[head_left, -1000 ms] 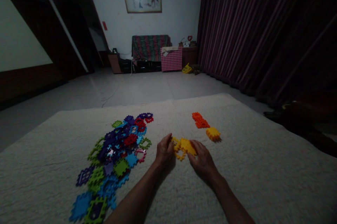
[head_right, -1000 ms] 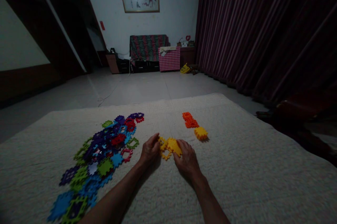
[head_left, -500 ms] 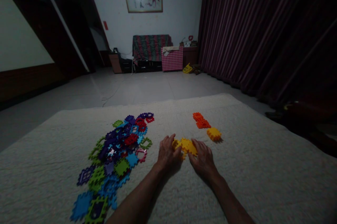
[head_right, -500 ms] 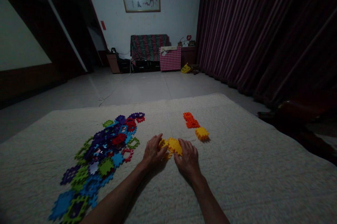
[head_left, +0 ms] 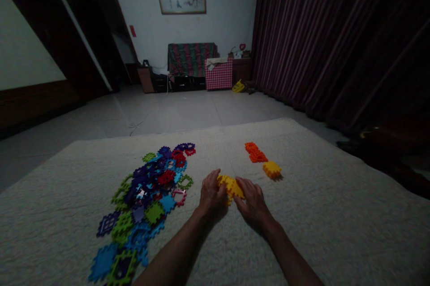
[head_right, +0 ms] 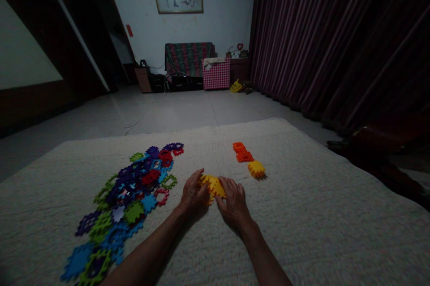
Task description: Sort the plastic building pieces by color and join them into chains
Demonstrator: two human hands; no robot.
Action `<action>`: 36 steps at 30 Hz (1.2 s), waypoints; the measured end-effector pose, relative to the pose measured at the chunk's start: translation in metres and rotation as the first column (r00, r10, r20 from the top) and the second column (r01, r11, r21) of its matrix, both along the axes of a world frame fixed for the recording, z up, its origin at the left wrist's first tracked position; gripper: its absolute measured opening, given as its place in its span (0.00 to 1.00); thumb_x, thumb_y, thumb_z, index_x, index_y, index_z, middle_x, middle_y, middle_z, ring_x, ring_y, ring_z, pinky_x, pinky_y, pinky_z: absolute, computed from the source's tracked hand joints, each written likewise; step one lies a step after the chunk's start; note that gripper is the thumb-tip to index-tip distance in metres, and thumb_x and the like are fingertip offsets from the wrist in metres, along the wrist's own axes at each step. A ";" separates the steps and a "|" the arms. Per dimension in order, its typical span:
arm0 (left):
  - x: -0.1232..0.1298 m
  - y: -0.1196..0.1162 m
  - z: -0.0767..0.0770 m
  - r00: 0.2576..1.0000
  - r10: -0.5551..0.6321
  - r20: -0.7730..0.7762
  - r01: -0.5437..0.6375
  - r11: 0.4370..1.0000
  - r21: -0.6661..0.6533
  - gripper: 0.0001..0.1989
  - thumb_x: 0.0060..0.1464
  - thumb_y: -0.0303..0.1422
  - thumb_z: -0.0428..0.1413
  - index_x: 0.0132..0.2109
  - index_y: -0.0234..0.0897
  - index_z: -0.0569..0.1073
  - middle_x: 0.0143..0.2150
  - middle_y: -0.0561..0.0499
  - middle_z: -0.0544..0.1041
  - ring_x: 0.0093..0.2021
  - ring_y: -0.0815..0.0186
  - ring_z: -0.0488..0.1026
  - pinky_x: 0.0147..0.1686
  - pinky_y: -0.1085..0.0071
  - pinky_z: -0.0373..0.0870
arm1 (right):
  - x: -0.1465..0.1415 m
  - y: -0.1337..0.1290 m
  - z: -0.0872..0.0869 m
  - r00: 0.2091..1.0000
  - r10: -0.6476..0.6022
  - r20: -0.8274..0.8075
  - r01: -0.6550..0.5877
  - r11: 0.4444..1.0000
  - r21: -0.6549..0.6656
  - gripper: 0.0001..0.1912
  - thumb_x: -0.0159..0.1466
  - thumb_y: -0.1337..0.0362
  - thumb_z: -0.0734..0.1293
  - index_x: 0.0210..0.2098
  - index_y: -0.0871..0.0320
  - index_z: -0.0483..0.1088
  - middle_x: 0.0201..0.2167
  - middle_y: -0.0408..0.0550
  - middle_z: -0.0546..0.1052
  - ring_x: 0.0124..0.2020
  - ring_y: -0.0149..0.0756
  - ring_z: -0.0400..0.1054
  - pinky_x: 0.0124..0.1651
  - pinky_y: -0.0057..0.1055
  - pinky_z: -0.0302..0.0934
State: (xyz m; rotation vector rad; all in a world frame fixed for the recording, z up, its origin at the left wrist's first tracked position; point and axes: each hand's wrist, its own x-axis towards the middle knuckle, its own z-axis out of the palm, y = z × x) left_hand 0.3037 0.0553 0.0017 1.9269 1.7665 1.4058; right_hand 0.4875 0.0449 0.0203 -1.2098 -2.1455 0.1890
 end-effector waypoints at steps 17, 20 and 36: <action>-0.001 -0.001 0.000 0.996 -0.037 -0.082 0.039 0.999 0.029 0.23 0.53 0.29 0.53 0.57 0.34 0.70 0.57 0.38 0.75 0.56 0.54 0.71 0.58 0.53 0.67 | 0.010 0.011 -0.008 0.980 -0.177 -0.096 0.184 0.980 0.077 0.33 0.52 0.71 0.60 0.59 0.62 0.61 0.59 0.60 0.67 0.62 0.49 0.59 0.62 0.50 0.59; -0.001 -0.001 0.002 0.996 -0.040 -0.083 0.041 0.999 0.012 0.23 0.53 0.29 0.53 0.57 0.33 0.71 0.56 0.38 0.75 0.56 0.54 0.72 0.58 0.53 0.67 | 0.009 0.003 -0.001 0.950 -0.312 -0.025 0.313 0.948 0.062 0.31 0.57 0.63 0.64 0.60 0.61 0.60 0.57 0.60 0.68 0.59 0.52 0.61 0.58 0.50 0.61; 0.000 -0.001 0.009 0.983 -0.159 0.089 0.158 0.987 0.015 0.21 0.57 0.31 0.51 0.57 0.34 0.71 0.55 0.37 0.75 0.53 0.57 0.74 0.54 0.57 0.72 | 0.013 0.007 -0.008 0.949 -0.315 0.002 0.315 0.947 0.059 0.24 0.62 0.62 0.63 0.57 0.59 0.63 0.52 0.57 0.72 0.50 0.49 0.68 0.51 0.47 0.64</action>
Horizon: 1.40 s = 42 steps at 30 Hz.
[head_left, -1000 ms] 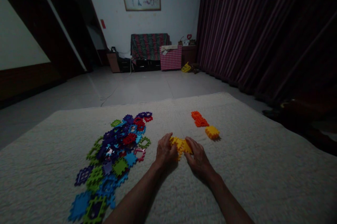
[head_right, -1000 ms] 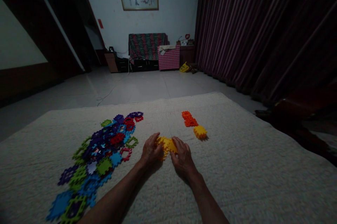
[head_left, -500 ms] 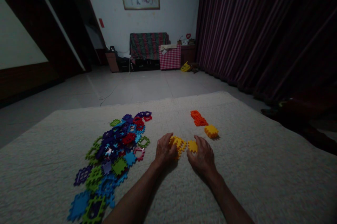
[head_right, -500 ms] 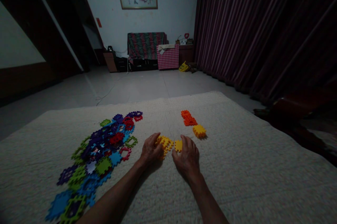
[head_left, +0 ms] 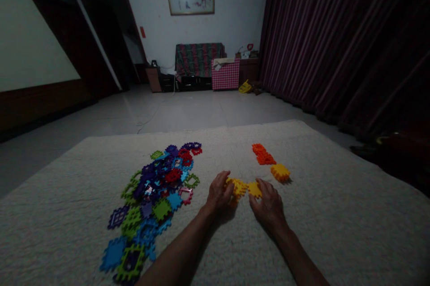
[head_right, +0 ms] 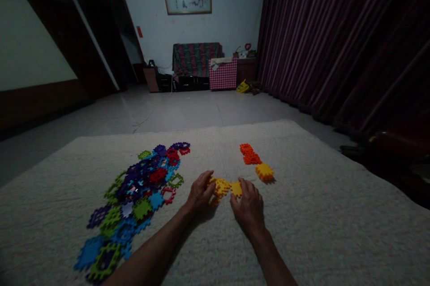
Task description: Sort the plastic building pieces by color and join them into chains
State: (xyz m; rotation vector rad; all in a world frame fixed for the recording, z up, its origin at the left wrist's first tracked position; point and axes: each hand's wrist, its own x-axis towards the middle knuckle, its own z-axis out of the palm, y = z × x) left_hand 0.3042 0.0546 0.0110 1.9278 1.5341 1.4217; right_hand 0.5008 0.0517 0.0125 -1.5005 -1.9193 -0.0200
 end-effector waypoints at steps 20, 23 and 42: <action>0.002 -0.001 0.010 0.989 0.100 0.112 -0.091 0.992 -0.082 0.18 0.59 0.30 0.48 0.54 0.32 0.73 0.52 0.39 0.78 0.52 0.59 0.75 0.55 0.60 0.70 | -0.004 -0.010 0.015 0.995 -0.083 0.062 0.088 0.993 -0.085 0.27 0.59 0.62 0.65 0.58 0.60 0.62 0.48 0.55 0.72 0.48 0.47 0.67 0.50 0.42 0.60; 0.001 -0.001 0.011 0.989 0.094 0.113 -0.084 0.993 -0.086 0.18 0.59 0.30 0.49 0.54 0.32 0.74 0.51 0.39 0.78 0.50 0.59 0.75 0.54 0.60 0.71 | -0.003 -0.008 0.014 0.996 -0.080 0.048 0.083 0.993 -0.080 0.27 0.59 0.63 0.65 0.57 0.59 0.63 0.47 0.54 0.73 0.47 0.46 0.67 0.50 0.42 0.61; -0.003 0.000 0.012 0.996 0.075 0.056 -0.070 0.993 -0.093 0.18 0.57 0.32 0.50 0.52 0.32 0.74 0.49 0.40 0.79 0.49 0.59 0.76 0.52 0.60 0.72 | 0.046 0.020 0.030 0.902 -0.199 -0.383 0.272 0.951 0.147 0.29 0.60 0.62 0.63 0.60 0.58 0.60 0.51 0.58 0.70 0.52 0.46 0.68 0.52 0.44 0.67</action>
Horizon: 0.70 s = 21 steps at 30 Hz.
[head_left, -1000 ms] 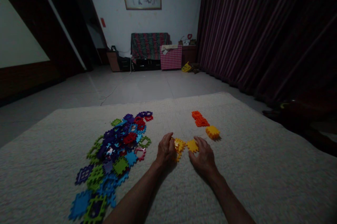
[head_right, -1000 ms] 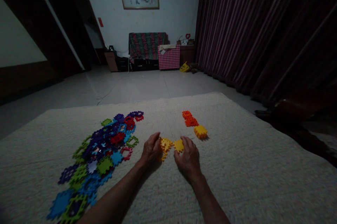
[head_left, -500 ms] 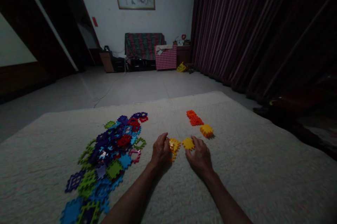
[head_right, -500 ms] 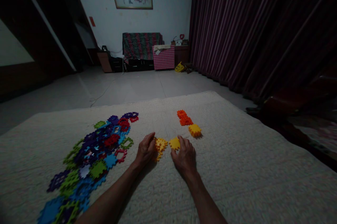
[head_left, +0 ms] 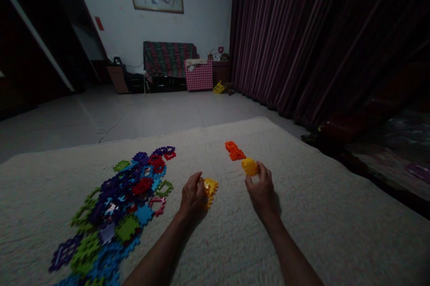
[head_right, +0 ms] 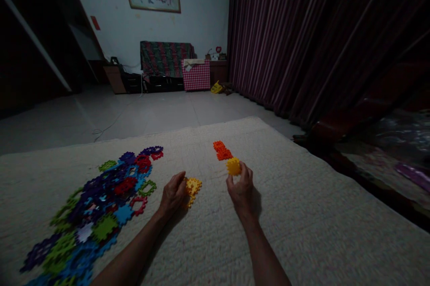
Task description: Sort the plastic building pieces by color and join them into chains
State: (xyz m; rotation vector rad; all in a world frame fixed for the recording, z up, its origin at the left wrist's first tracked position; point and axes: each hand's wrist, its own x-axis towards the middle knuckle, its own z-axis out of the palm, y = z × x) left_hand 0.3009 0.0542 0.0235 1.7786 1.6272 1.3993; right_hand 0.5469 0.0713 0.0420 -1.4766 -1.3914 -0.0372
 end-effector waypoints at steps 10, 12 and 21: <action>0.000 0.002 -0.002 1.000 0.019 -0.024 -0.019 1.000 0.013 0.18 0.56 0.32 0.50 0.51 0.32 0.75 0.49 0.40 0.79 0.48 0.59 0.77 0.51 0.60 0.73 | 0.025 0.001 -0.002 0.991 -0.102 0.092 0.124 0.955 -0.271 0.31 0.60 0.57 0.64 0.62 0.57 0.59 0.52 0.56 0.72 0.43 0.43 0.73 0.41 0.36 0.68; -0.001 0.002 -0.002 1.000 0.015 -0.018 -0.015 1.000 0.013 0.19 0.56 0.33 0.50 0.51 0.32 0.75 0.49 0.40 0.79 0.48 0.59 0.77 0.51 0.60 0.73 | 0.025 0.001 -0.003 0.989 -0.108 0.106 0.134 0.951 -0.278 0.31 0.61 0.57 0.64 0.62 0.57 0.59 0.52 0.56 0.72 0.43 0.43 0.73 0.41 0.36 0.67; -0.001 0.000 -0.001 1.000 0.019 0.009 -0.018 1.000 -0.023 0.19 0.56 0.33 0.50 0.51 0.33 0.75 0.49 0.41 0.79 0.48 0.59 0.77 0.51 0.61 0.73 | 0.030 0.005 -0.010 0.978 -0.118 0.169 0.163 0.946 -0.279 0.30 0.62 0.58 0.64 0.62 0.58 0.58 0.51 0.57 0.72 0.42 0.43 0.73 0.41 0.36 0.66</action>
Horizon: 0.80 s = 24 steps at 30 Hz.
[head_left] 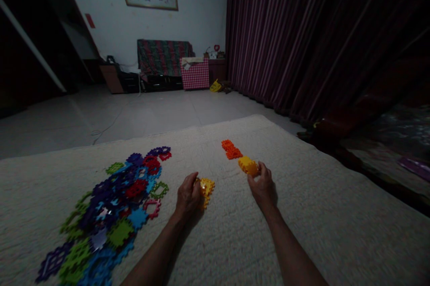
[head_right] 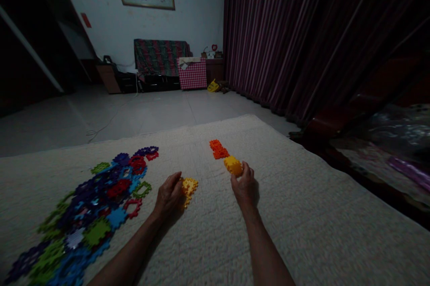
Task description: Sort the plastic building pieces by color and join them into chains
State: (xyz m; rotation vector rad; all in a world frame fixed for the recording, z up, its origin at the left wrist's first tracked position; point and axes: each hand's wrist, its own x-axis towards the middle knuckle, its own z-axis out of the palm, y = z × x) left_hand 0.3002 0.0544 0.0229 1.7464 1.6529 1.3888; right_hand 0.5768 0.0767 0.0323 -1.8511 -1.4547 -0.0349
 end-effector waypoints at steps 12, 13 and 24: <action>-0.001 0.000 0.000 0.992 0.111 0.060 -0.113 0.993 0.032 0.18 0.56 0.28 0.47 0.49 0.35 0.76 0.46 0.43 0.79 0.46 0.60 0.76 0.49 0.61 0.73 | -0.008 -0.005 0.009 0.998 0.062 -0.003 -0.060 0.982 0.181 0.26 0.61 0.62 0.62 0.59 0.58 0.61 0.55 0.58 0.69 0.52 0.47 0.68 0.52 0.43 0.66; -0.002 0.001 -0.002 0.991 0.129 0.033 -0.131 0.991 0.039 0.18 0.55 0.27 0.47 0.48 0.35 0.76 0.45 0.43 0.79 0.45 0.59 0.76 0.49 0.61 0.73 | -0.013 -0.006 0.011 0.993 0.116 -0.018 -0.108 0.964 0.242 0.24 0.62 0.63 0.61 0.58 0.58 0.62 0.53 0.58 0.69 0.53 0.46 0.67 0.54 0.44 0.66; -0.002 -0.003 -0.002 0.938 0.092 -0.333 -0.095 0.995 0.009 0.17 0.54 0.25 0.49 0.47 0.36 0.77 0.36 0.45 0.78 0.38 0.59 0.73 0.43 0.63 0.70 | -0.093 -0.041 -0.001 0.716 0.694 0.074 -0.697 0.716 0.041 0.27 0.59 0.66 0.66 0.58 0.57 0.64 0.56 0.57 0.72 0.58 0.47 0.65 0.60 0.51 0.61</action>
